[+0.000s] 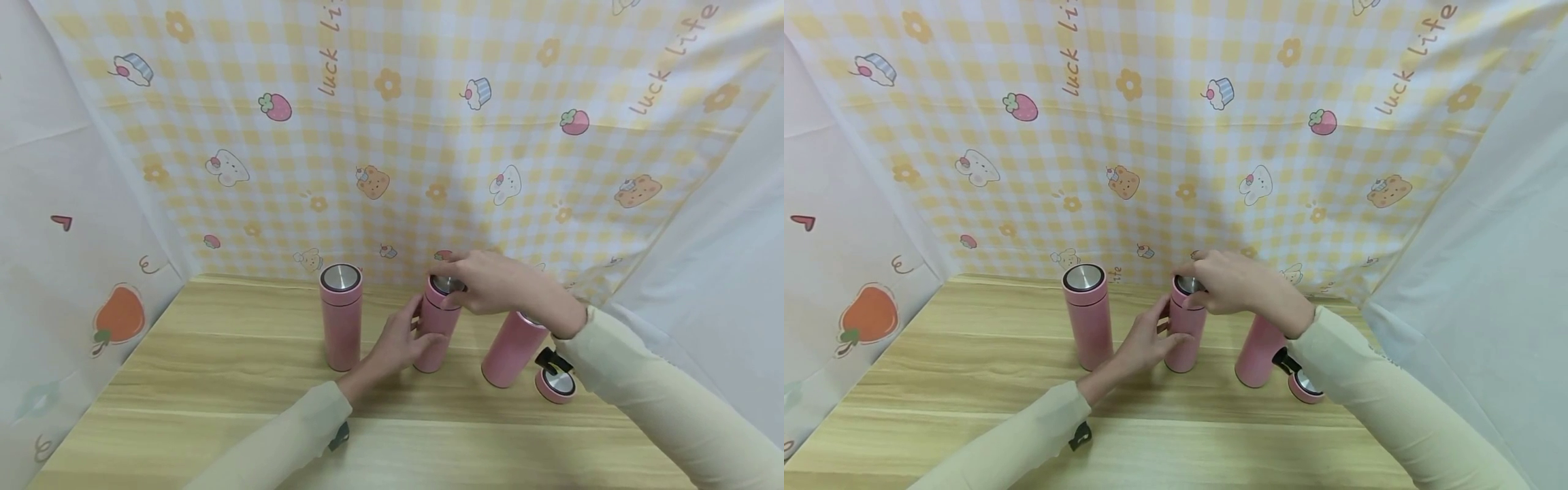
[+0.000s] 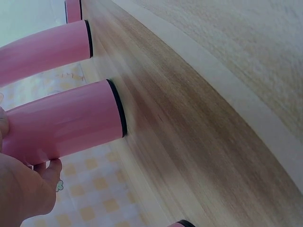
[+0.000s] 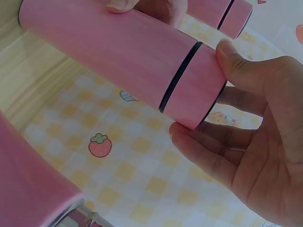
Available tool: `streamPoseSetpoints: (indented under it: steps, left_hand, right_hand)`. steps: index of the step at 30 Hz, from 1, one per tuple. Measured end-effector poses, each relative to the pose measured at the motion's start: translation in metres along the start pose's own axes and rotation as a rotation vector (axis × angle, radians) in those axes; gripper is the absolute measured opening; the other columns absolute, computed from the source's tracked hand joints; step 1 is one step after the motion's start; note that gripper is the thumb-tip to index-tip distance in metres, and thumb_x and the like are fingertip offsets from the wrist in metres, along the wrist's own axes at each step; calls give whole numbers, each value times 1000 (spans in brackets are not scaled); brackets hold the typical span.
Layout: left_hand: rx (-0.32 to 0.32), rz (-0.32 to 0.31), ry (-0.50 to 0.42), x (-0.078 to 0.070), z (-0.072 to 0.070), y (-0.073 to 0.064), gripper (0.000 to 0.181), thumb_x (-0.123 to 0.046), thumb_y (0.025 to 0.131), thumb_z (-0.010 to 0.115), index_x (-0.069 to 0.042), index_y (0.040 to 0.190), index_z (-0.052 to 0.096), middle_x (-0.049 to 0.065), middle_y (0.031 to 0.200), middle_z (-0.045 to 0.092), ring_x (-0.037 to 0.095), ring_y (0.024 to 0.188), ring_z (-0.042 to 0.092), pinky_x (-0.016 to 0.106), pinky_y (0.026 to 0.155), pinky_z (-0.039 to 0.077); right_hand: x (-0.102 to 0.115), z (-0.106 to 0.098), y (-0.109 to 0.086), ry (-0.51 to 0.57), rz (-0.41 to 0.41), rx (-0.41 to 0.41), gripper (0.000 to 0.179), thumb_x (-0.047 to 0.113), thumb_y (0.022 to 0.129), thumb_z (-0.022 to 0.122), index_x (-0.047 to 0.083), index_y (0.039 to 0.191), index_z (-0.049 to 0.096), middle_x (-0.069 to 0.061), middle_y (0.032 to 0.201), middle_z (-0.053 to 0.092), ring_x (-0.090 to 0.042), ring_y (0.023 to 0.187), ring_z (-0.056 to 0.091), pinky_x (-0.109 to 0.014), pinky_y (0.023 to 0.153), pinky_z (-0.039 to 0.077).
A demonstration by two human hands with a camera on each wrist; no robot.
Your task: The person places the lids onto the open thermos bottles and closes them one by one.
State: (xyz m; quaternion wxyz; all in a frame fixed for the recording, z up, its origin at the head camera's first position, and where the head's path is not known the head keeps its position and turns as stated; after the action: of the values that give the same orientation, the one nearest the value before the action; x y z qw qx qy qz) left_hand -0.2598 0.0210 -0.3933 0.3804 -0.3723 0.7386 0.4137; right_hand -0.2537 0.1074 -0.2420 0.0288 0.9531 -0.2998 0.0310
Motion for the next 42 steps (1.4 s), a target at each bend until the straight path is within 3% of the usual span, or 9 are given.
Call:
streamPoseSetpoints:
  steps: [18, 21, 24, 26, 28, 31, 33, 35, 42]
  left_hand:
    - [2, 15, -12, 0, -1, 0, 63, -12, 93, 77, -10, 145, 43, 7, 142, 56, 22, 131, 52, 41, 102, 49]
    - [6, 17, -20, 0, 0, 0, 62, -12, 93, 77, -10, 146, 43, 8, 142, 56, 22, 131, 52, 41, 103, 49]
    - [9, 15, -23, 1, 0, 0, 63, -13, 93, 77, -11, 147, 43, 7, 143, 55, 21, 131, 51, 41, 103, 49]
    - [12, 11, -20, 2, 0, 0, 64, -14, 94, 76, -11, 148, 42, 6, 144, 54, 20, 131, 51, 40, 103, 49]
    - [15, 15, -15, 1, 1, 0, 65, -16, 94, 76, -11, 148, 41, 6, 143, 55, 19, 130, 52, 40, 102, 49]
    - [14, 26, -7, 0, 2, 0, 65, -19, 94, 76, -10, 148, 41, 7, 141, 56, 19, 128, 54, 39, 101, 50]
    - [10, 28, -3, -1, 1, 0, 66, -20, 94, 77, -9, 148, 42, 7, 140, 57, 19, 128, 54, 39, 101, 51]
    - [4, 27, -2, -1, 1, 0, 66, -20, 94, 77, -9, 148, 42, 8, 141, 57, 20, 128, 54, 40, 101, 51]
    - [5, 10, -3, 0, 0, 0, 65, -20, 94, 76, -10, 148, 41, 8, 142, 56, 21, 129, 53, 39, 102, 50]
  right_hand:
    - [-2, 0, 0, 2, 8, -19, 52, 25, 87, 84, 9, 133, 65, 3, 82, 61, -8, 65, 55, -30, 60, 53]
    - [-4, 1, -1, 11, 12, -5, 55, 28, 89, 82, 8, 137, 63, -4, 91, 64, -7, 60, 51, -30, 59, 50]
    - [-6, 1, -3, 38, 9, 10, 61, 31, 90, 81, 8, 142, 59, -16, 115, 66, -7, 58, 52, -32, 63, 52]
    - [-7, 2, -5, 73, -4, 23, 67, 32, 88, 82, 9, 145, 55, -23, 132, 60, -12, 70, 64, -35, 73, 56]
    - [-8, 3, -6, 121, -18, 46, 72, 29, 86, 84, 10, 148, 52, -25, 145, 50, -24, 99, 69, -41, 85, 57]
    - [-10, 6, -9, 186, -43, 88, 75, 19, 85, 85, 12, 151, 49, -19, 153, 43, -34, 138, 43, -48, 104, 48]
    - [-9, 5, -9, 214, -64, 107, 71, 10, 87, 82, 11, 150, 50, -13, 154, 44, -35, 146, 31, -50, 109, 42]
    - [-8, 4, -9, 224, -93, 109, 66, 2, 88, 79, 9, 148, 53, -11, 153, 46, -34, 146, 30, -51, 112, 38]
    - [-4, 2, -7, 213, -100, 93, 58, -7, 86, 77, 5, 140, 60, -12, 146, 54, -35, 143, 35, -46, 107, 45]
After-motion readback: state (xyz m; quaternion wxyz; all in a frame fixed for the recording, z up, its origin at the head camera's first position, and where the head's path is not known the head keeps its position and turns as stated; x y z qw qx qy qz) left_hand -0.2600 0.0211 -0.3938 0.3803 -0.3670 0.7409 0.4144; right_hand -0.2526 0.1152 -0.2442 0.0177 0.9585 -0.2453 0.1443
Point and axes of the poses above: each hand's wrist, its own y-axis towards the middle knuckle, its own z-axis out of the palm, x = y × z, the point moved 8 cm from there along y, towards the middle knuckle
